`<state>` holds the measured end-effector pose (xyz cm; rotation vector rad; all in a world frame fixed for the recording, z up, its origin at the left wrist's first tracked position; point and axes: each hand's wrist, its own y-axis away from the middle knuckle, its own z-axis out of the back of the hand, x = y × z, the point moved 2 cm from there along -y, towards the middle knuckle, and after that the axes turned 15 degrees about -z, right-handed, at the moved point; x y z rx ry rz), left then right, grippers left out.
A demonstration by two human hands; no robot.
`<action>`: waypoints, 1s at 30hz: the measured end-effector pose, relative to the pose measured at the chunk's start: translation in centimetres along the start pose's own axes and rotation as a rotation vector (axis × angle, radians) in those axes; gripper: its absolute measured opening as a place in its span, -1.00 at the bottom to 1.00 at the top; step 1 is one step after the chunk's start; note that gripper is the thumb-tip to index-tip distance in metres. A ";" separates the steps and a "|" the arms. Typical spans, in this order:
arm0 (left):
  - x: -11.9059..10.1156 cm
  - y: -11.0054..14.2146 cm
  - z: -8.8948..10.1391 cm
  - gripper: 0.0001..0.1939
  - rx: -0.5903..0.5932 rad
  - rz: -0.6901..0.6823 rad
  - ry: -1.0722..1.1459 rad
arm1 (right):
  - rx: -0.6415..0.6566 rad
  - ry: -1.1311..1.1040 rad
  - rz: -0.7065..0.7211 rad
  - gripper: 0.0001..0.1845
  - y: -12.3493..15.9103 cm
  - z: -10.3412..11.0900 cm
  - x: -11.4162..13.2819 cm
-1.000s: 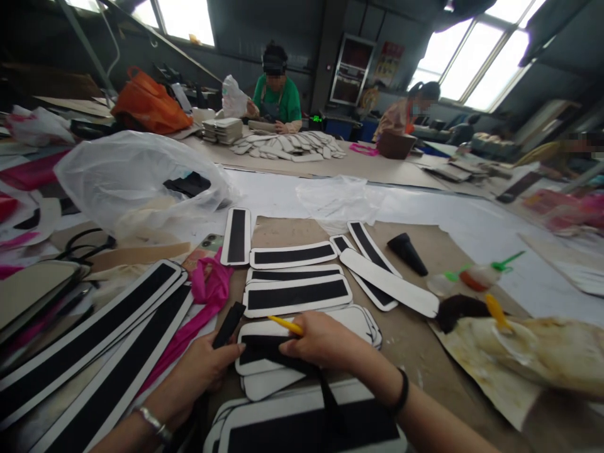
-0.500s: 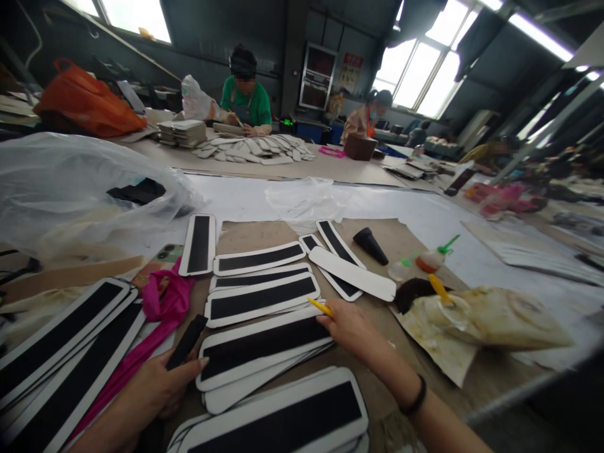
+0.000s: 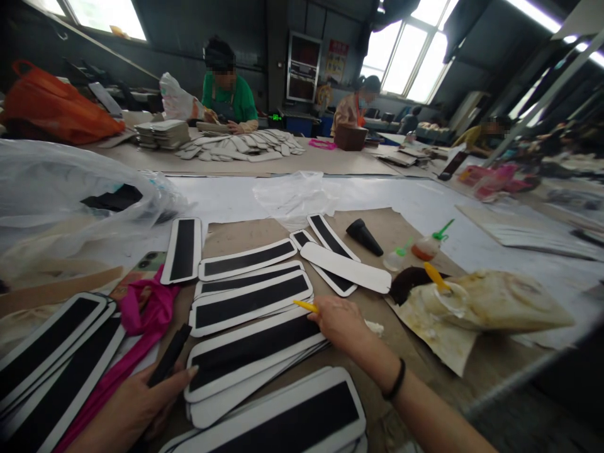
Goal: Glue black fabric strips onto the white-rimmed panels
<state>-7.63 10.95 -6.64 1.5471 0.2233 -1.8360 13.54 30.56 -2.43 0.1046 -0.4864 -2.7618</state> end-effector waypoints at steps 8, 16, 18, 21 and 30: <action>-1.5 0.5 -0.2 -0.66 0.032 0.011 0.029 | 0.013 0.017 0.019 -0.85 -0.4 -0.3 0.1; -1.9 0.7 -0.6 -0.76 0.004 0.023 0.012 | 0.026 0.044 0.038 -0.84 -0.8 -0.6 0.0; -2.1 0.8 -0.6 -0.77 -0.016 0.009 0.007 | 0.028 0.045 0.044 -0.84 -0.9 -0.7 -0.1; -2.1 0.8 -0.6 -0.77 -0.014 0.003 0.005 | 0.034 0.040 0.071 -0.84 -1.0 -0.7 0.0; -1.9 0.3 -0.5 -0.67 -0.015 0.079 0.018 | 0.024 0.029 0.098 -0.84 -0.9 -0.7 -0.2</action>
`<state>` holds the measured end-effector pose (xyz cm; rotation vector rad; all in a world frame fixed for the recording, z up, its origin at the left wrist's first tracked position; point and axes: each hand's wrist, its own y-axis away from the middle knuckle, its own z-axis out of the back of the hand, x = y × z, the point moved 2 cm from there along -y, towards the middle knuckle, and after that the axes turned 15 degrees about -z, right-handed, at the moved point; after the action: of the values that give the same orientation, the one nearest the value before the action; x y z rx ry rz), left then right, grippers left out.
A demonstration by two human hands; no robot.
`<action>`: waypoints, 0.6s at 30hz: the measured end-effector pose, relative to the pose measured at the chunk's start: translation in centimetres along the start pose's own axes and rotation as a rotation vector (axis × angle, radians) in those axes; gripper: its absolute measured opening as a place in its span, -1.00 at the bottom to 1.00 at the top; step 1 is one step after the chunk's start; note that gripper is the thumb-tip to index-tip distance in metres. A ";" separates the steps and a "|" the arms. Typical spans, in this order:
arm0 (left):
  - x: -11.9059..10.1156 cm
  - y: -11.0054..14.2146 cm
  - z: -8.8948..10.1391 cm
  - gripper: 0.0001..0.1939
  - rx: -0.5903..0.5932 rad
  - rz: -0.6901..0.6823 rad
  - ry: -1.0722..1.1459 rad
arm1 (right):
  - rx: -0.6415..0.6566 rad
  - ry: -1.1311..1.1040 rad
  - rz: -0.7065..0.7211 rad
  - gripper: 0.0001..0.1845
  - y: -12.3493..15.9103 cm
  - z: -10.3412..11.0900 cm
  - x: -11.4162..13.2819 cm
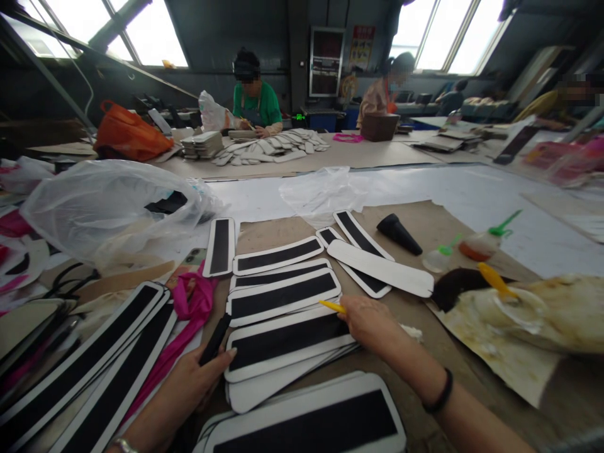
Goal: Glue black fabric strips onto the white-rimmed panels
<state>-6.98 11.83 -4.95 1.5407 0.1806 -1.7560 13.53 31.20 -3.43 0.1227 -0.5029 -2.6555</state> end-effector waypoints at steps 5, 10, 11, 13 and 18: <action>-0.5 0.6 0.0 -0.73 0.007 -0.030 0.001 | -0.012 -0.019 0.009 -0.85 0.0 0.1 0.0; 0.3 0.8 -0.1 -0.65 -0.107 -0.091 0.121 | -0.041 -0.033 -0.043 -0.83 0.3 0.6 -0.2; 0.4 0.8 -0.1 -0.63 -0.127 -0.096 0.123 | -0.052 -0.038 -0.056 -0.83 0.4 0.7 -0.3; 0.5 0.9 -0.1 -0.58 -0.148 -0.100 0.119 | -0.073 -0.058 -0.075 -0.81 0.7 1.0 -0.4; 0.1 1.3 0.2 -0.48 -0.111 -0.094 0.158 | -0.067 -0.160 -0.116 -0.75 0.5 0.8 -1.2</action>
<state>-6.31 10.81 -4.56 1.6120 0.4281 -1.6665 14.71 31.53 -2.46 -0.0837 -0.4689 -2.8071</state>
